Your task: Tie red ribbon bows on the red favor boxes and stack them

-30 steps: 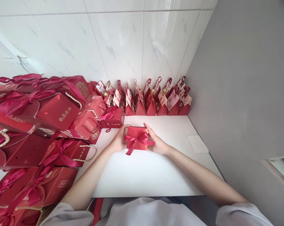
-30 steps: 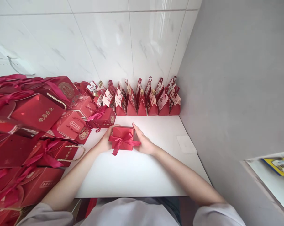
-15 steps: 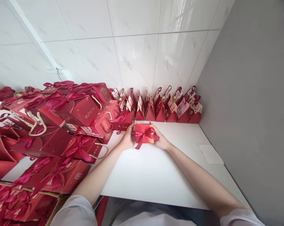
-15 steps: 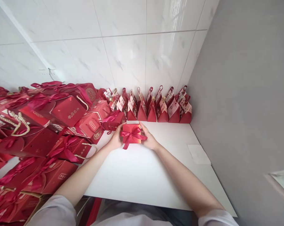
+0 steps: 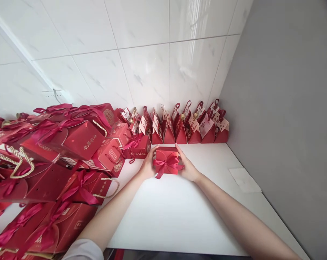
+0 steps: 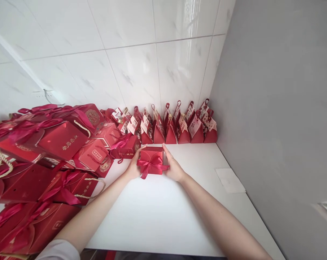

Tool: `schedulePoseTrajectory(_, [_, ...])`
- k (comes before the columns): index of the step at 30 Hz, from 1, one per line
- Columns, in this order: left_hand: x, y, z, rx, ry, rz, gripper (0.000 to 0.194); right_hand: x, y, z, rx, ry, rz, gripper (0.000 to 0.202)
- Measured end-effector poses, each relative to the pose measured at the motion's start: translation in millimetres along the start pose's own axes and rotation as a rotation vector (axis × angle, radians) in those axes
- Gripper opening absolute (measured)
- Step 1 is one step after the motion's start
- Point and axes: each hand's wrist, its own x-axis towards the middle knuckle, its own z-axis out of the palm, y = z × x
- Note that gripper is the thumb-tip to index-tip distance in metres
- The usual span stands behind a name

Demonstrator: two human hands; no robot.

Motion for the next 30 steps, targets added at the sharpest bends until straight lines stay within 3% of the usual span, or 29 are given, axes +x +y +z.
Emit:
schedulePoseTrajectory(4, [10, -10, 4.1, 0.034, -0.019, 0.022, 0.086, 3, -1, -4, 0.093, -0.011, 0.053, 0.106])
schedulePoseTrajectory(8, [7, -14, -6.5, 0.032, -0.074, 0.023, 0.078, 3, 5, -14, 0.134, -0.063, 0.116, 0.101])
schedulePoseTrajectory(12, [2, -17, -18.7, 0.013, -0.124, -0.003, 0.078, 2, 5, -20, 0.115, -0.096, 0.067, 0.092])
schedulePoseTrajectory(17, [1, -27, -18.4, -0.081, -0.149, -0.082, 0.073, 2, -4, -17, 0.091, -0.080, 0.056, 0.081])
schedulePoseTrajectory(30, [2, -13, -11.0, -0.087, -0.133, -0.172, 0.073, 1, -1, -13, -0.065, -0.027, 0.143, 0.085])
